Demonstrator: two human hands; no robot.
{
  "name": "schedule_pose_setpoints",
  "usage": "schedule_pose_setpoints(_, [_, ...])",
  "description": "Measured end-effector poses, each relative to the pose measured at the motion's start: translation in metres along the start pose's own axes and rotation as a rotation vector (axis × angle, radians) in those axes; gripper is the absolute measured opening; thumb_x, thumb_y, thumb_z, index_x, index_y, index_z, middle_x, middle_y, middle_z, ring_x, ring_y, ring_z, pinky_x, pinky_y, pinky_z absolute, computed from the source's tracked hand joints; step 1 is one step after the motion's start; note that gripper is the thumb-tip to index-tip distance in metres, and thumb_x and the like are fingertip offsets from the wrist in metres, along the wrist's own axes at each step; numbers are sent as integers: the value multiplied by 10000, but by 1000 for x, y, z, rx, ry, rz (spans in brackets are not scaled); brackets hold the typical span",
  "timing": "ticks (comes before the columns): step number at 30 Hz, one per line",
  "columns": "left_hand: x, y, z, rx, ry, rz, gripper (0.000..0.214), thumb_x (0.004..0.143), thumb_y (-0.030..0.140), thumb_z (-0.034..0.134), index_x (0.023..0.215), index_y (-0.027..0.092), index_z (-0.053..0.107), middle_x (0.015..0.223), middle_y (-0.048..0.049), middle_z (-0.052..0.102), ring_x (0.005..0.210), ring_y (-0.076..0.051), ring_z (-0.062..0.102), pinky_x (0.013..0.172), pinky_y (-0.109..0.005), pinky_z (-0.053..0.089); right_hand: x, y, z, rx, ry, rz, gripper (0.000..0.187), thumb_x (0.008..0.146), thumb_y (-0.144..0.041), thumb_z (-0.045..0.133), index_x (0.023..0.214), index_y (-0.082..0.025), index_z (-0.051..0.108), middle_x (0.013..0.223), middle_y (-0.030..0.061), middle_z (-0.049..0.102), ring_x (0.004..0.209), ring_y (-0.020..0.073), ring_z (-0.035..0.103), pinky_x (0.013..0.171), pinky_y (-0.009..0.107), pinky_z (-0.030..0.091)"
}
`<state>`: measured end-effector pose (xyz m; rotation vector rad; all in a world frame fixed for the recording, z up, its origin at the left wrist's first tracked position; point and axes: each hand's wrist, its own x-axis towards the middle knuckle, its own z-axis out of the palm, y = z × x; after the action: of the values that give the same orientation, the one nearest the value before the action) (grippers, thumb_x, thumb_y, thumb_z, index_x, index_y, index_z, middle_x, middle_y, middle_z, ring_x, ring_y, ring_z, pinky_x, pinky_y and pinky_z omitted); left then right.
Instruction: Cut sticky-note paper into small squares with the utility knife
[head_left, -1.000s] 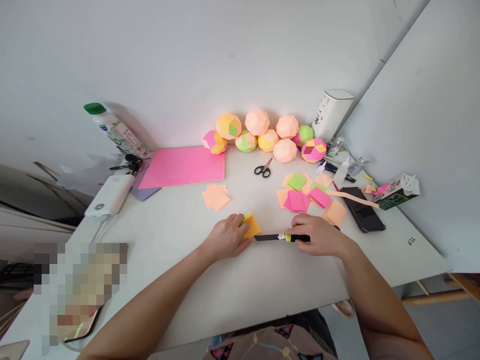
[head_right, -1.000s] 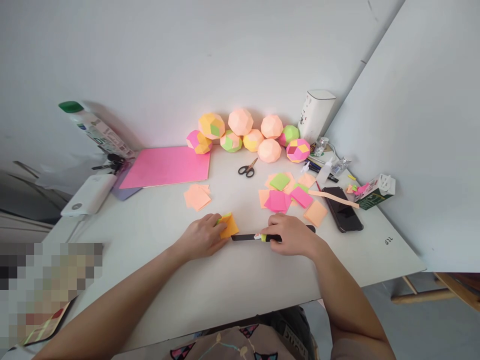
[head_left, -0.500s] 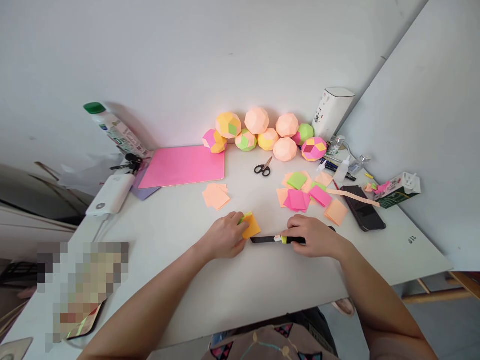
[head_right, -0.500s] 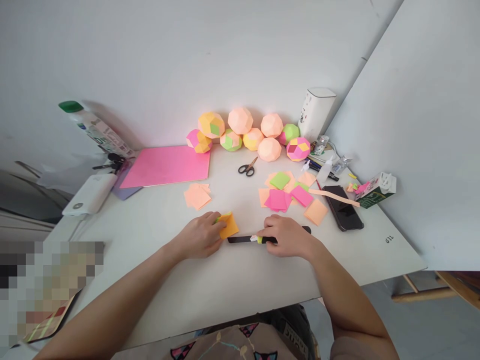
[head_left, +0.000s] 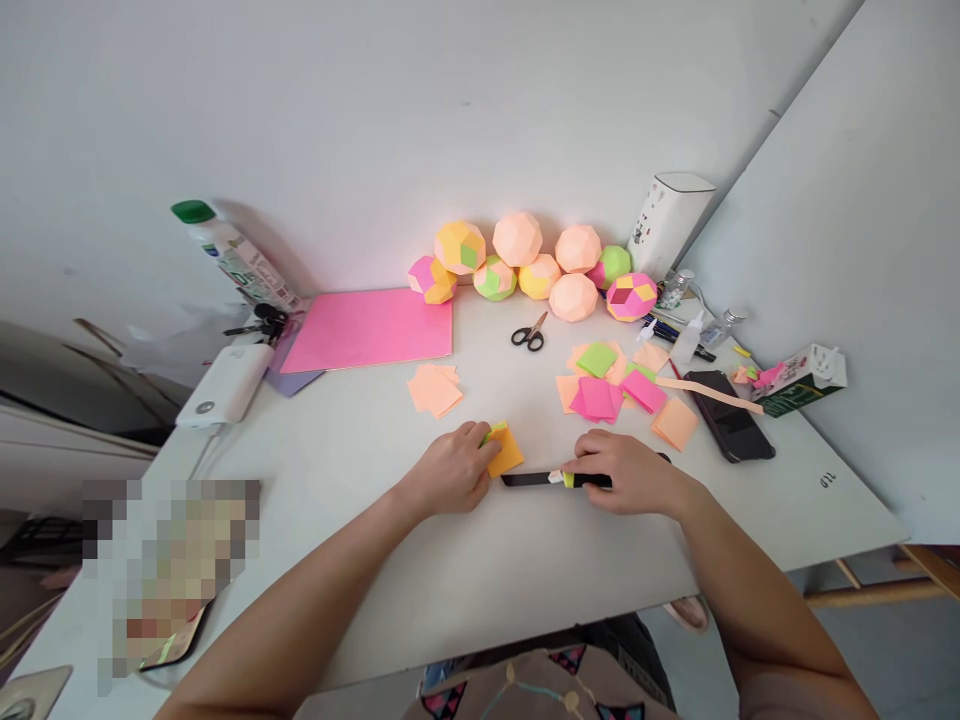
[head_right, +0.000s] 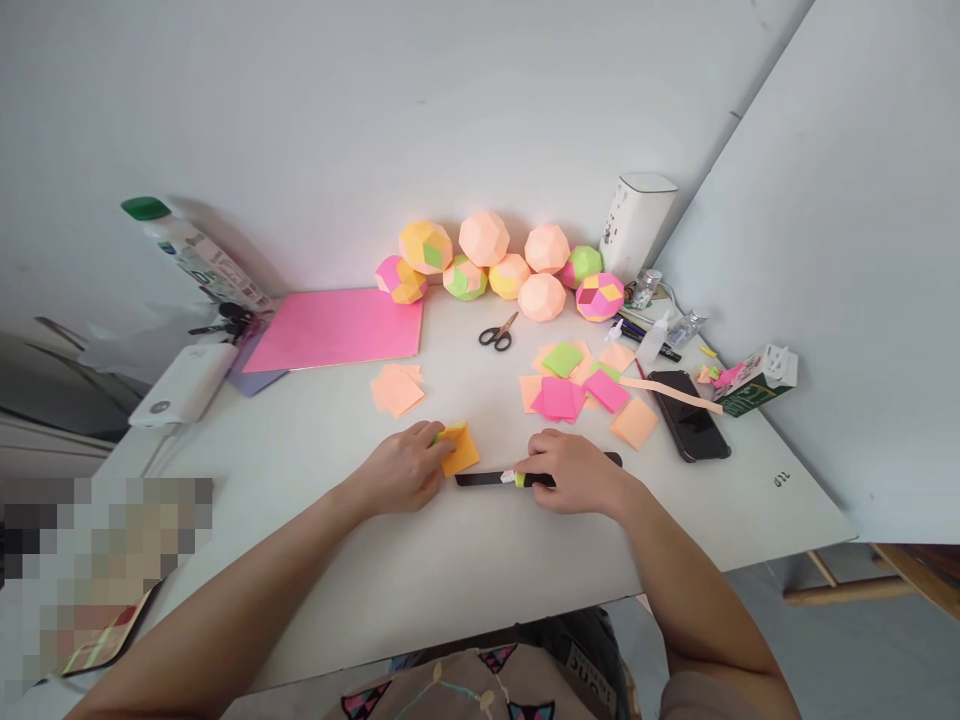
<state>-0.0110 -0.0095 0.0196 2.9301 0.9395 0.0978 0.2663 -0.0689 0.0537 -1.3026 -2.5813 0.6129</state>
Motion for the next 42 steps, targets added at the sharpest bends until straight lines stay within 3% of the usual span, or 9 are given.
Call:
schedule_pose_setpoints(7, [-2, 0, 0, 25, -27, 6, 228, 761, 128, 419, 946, 157, 548, 909, -95, 513, 754, -206, 486, 546, -287, 399, 1, 2, 3, -10, 57, -23, 390, 745, -117, 502, 1048, -209, 730, 887, 71, 630, 789, 178, 567, 640, 274, 452])
schedule_pose_setpoints(20, [0, -2, 1, 17, -16, 13, 220, 773, 151, 421, 949, 153, 554, 928, -103, 512, 756, -206, 477, 540, -292, 393, 3, -1, 2, 17, -16, -22, 419, 740, -119, 506, 1087, -214, 721, 892, 72, 621, 791, 183, 566, 670, 295, 471])
schedule_pose_setpoints(29, [-1, 0, -1, 16, -33, 2, 215, 771, 161, 425, 938, 152, 560, 927, -101, 506, 762, -209, 481, 540, -291, 388, 3, -1, 4, 7, 2, -29, 407, 742, -110, 508, 1074, -207, 723, 891, 74, 622, 792, 181, 565, 659, 287, 465])
schedule_pose_setpoints(42, [-1, 1, -1, 30, -17, 17, 202, 838, 296, 446, 930, 153, 554, 920, -99, 513, 765, -214, 488, 557, -301, 394, 2, 0, 5, -27, 60, -29, 393, 759, -104, 518, 1082, -205, 718, 888, 73, 623, 804, 185, 569, 655, 290, 466])
